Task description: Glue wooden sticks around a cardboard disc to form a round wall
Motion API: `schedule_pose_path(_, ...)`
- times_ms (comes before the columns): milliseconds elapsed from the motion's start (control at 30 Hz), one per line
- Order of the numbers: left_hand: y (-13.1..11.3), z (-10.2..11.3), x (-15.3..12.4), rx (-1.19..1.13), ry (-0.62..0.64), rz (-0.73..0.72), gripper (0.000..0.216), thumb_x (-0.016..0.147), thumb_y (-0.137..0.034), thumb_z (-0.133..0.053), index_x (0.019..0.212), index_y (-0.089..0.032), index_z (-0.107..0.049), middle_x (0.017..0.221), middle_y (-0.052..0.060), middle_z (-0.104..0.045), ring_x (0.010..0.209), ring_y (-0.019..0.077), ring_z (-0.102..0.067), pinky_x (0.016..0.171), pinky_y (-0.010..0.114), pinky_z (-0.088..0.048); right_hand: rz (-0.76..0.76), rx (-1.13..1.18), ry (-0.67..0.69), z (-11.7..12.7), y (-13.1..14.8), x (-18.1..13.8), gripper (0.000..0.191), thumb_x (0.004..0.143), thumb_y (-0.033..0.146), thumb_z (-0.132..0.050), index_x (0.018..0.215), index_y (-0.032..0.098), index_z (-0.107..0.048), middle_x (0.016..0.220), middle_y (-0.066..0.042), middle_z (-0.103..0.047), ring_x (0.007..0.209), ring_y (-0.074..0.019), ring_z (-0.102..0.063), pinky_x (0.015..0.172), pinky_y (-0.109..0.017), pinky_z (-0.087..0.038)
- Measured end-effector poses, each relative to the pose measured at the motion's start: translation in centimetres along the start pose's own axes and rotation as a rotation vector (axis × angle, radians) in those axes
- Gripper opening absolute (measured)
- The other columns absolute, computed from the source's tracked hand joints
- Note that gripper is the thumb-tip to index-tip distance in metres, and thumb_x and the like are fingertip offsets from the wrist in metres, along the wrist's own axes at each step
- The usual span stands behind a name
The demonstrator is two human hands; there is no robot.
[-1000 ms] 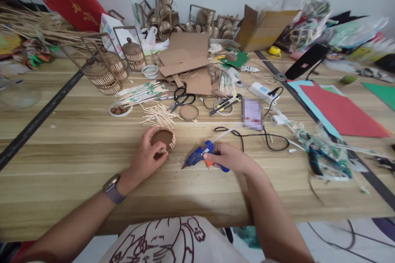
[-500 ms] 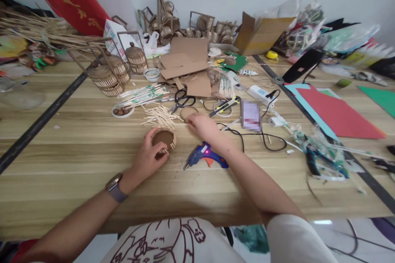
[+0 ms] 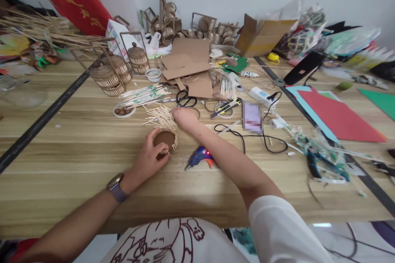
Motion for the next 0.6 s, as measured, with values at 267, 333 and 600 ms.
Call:
schedule_pose_path(267,-0.2,0.2,0.0,-0.021,0.012,0.013,0.010,0.081,-0.010,-0.061,0.087,-0.017,-0.063,0.151,0.014,-0.021,0.140,0.0388,-0.035,0.111,0.056,-0.040,-0.018,0.199,-0.115,3.1,-0.8,-4.7,0.027,0.089,0.011,-0.051,0.114,0.014,-0.061,0.087,-0.005,-0.071,0.078,-0.0166,-0.065,0.070,-0.024,-0.045)
schedule_pose_path(333,-0.2,0.2,-0.1,-0.026,0.012,0.016,0.010,0.080,-0.011,-0.062,0.088,-0.018,-0.064,0.152,0.014,-0.022,0.140,0.0384,-0.034,0.111,0.055,-0.040,0.023,0.517,-0.149,4.3,-0.7,-6.9,0.013,0.089,0.017,-0.055,0.099,0.015,-0.063,0.078,-0.002,-0.068,0.069,-0.0143,-0.063,0.065,-0.024,-0.044)
schedule_pose_path(600,-0.1,0.2,0.0,-0.013,0.004,0.000,0.014,0.080,-0.012,-0.063,0.092,-0.019,-0.066,0.154,0.011,-0.021,0.141,0.0369,-0.032,0.113,0.054,-0.037,0.439,0.565,-0.034,5.2,2.4,-10.3,0.010,0.084,0.010,-0.064,0.083,0.018,-0.071,0.110,-0.009,-0.065,0.105,-0.0208,-0.061,0.090,-0.034,-0.049)
Point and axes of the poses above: each hand's wrist, its own x-axis towards the middle knuckle, its own z-axis out of the back of the hand, y = z × x, the point moved 2 cm from there along x, towards the middle knuckle
